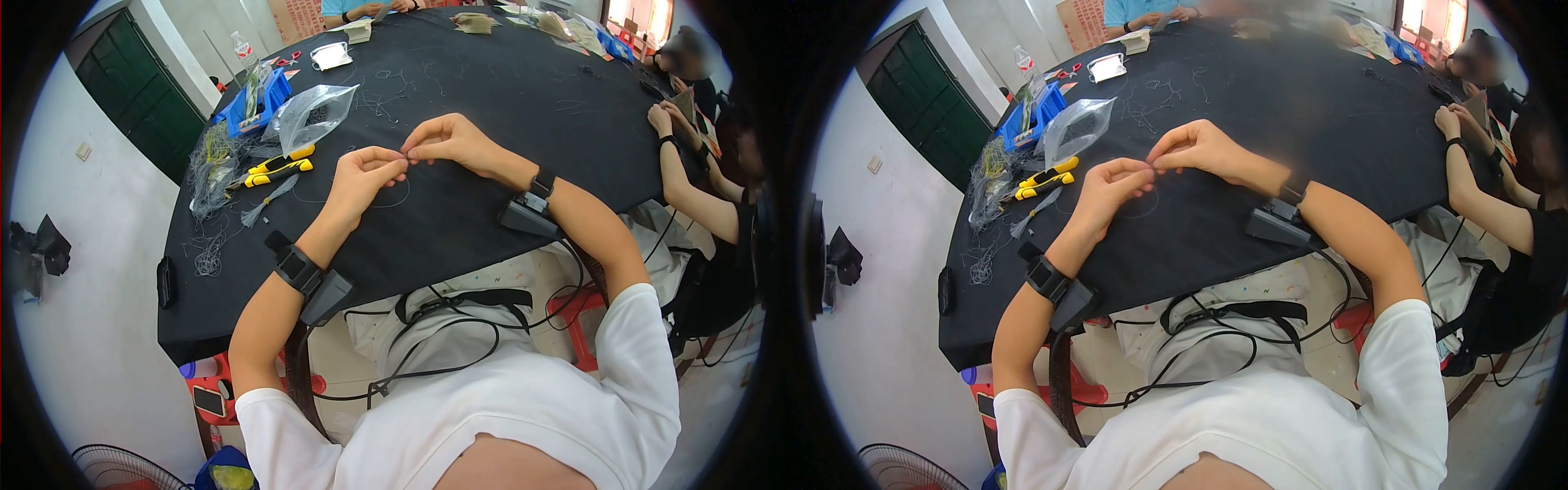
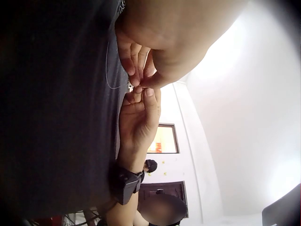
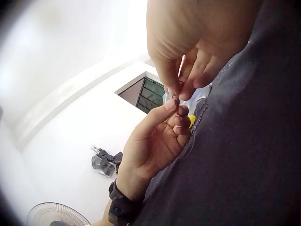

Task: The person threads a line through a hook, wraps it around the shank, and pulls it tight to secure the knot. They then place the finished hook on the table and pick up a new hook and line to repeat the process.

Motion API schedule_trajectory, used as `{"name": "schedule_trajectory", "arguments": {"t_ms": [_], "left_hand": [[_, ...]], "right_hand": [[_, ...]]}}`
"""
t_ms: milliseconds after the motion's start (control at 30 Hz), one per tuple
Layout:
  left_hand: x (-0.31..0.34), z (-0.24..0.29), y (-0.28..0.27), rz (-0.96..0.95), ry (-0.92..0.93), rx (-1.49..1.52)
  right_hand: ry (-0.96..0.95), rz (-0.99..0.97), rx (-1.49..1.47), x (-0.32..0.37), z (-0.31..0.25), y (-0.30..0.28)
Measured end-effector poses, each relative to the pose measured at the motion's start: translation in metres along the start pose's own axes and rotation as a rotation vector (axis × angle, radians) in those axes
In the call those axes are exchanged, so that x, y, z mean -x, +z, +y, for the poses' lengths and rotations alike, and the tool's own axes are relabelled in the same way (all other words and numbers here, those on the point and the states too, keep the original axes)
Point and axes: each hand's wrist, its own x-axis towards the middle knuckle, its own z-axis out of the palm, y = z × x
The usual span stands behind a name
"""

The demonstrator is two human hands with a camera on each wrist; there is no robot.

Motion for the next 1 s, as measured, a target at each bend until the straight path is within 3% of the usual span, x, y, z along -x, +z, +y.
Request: {"name": "schedule_trajectory", "arguments": {"t_ms": [1000], "left_hand": [[0.0022, 0.0035, 0.0031, -0.008, -0.012, -0.059]], "right_hand": [[-0.026, -0.068, -0.027, -0.0002, 0.0036, -0.0012]]}}
